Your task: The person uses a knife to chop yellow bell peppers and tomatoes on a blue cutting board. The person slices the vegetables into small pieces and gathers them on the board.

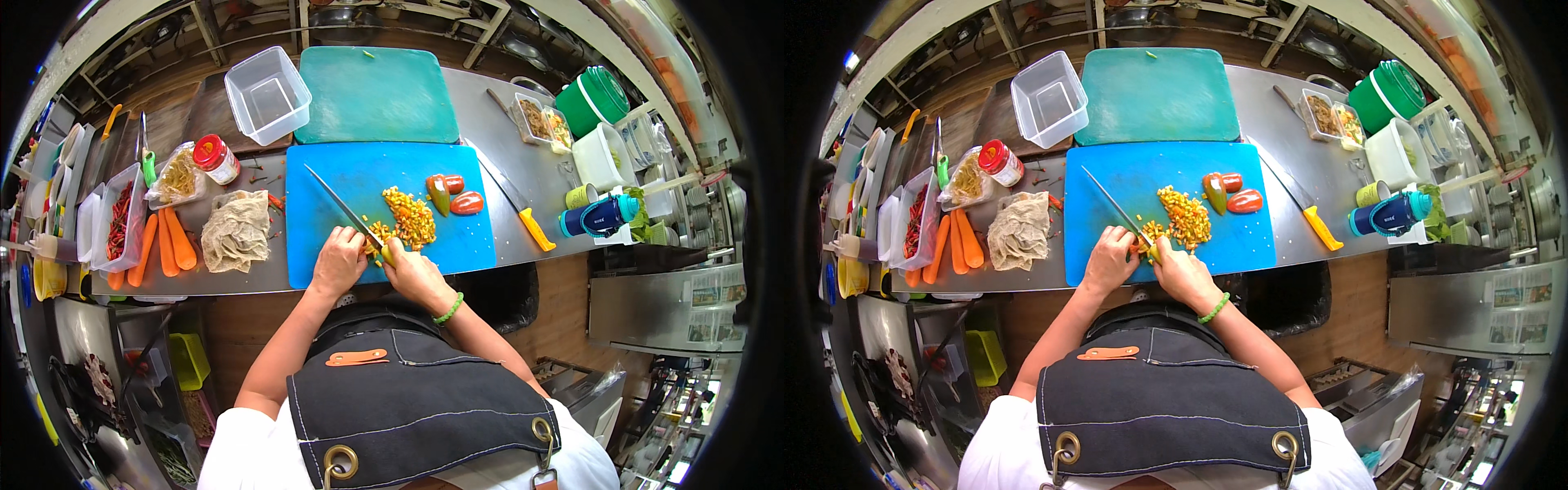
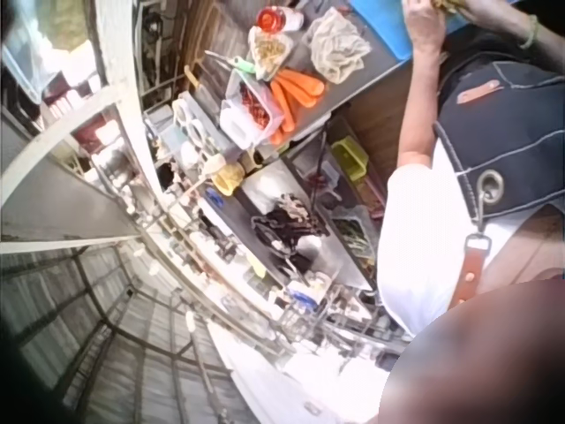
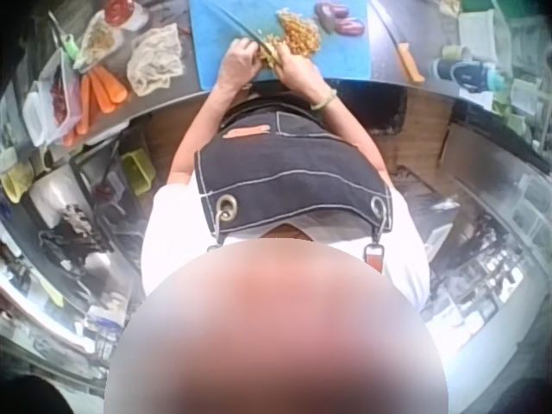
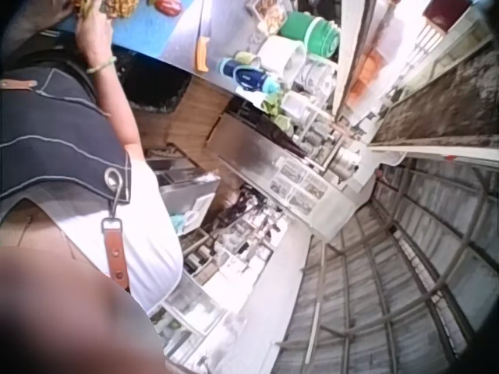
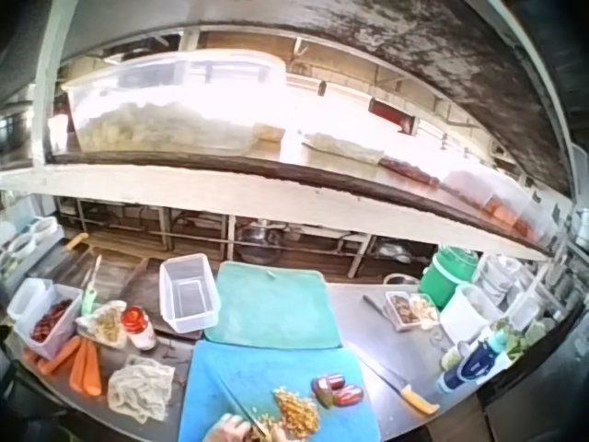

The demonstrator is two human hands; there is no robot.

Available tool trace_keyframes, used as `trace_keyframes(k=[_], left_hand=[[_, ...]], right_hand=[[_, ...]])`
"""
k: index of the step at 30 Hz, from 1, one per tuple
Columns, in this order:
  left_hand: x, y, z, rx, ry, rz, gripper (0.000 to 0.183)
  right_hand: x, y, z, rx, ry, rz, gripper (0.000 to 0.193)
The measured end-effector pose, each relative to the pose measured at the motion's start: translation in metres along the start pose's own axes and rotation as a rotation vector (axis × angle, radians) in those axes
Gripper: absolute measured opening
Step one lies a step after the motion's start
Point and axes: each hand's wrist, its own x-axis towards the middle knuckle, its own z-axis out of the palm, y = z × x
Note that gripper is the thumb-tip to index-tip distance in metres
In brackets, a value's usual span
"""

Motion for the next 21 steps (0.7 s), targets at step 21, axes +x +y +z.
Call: trace_keyframes(k=[21], left_hand=[[-0.006,-0.012,0.008,-0.097,-0.033,-0.062,0.007]], right_hand=[[0.012,-0.003,0.007,-0.047,-0.063,0.021,0.038]])
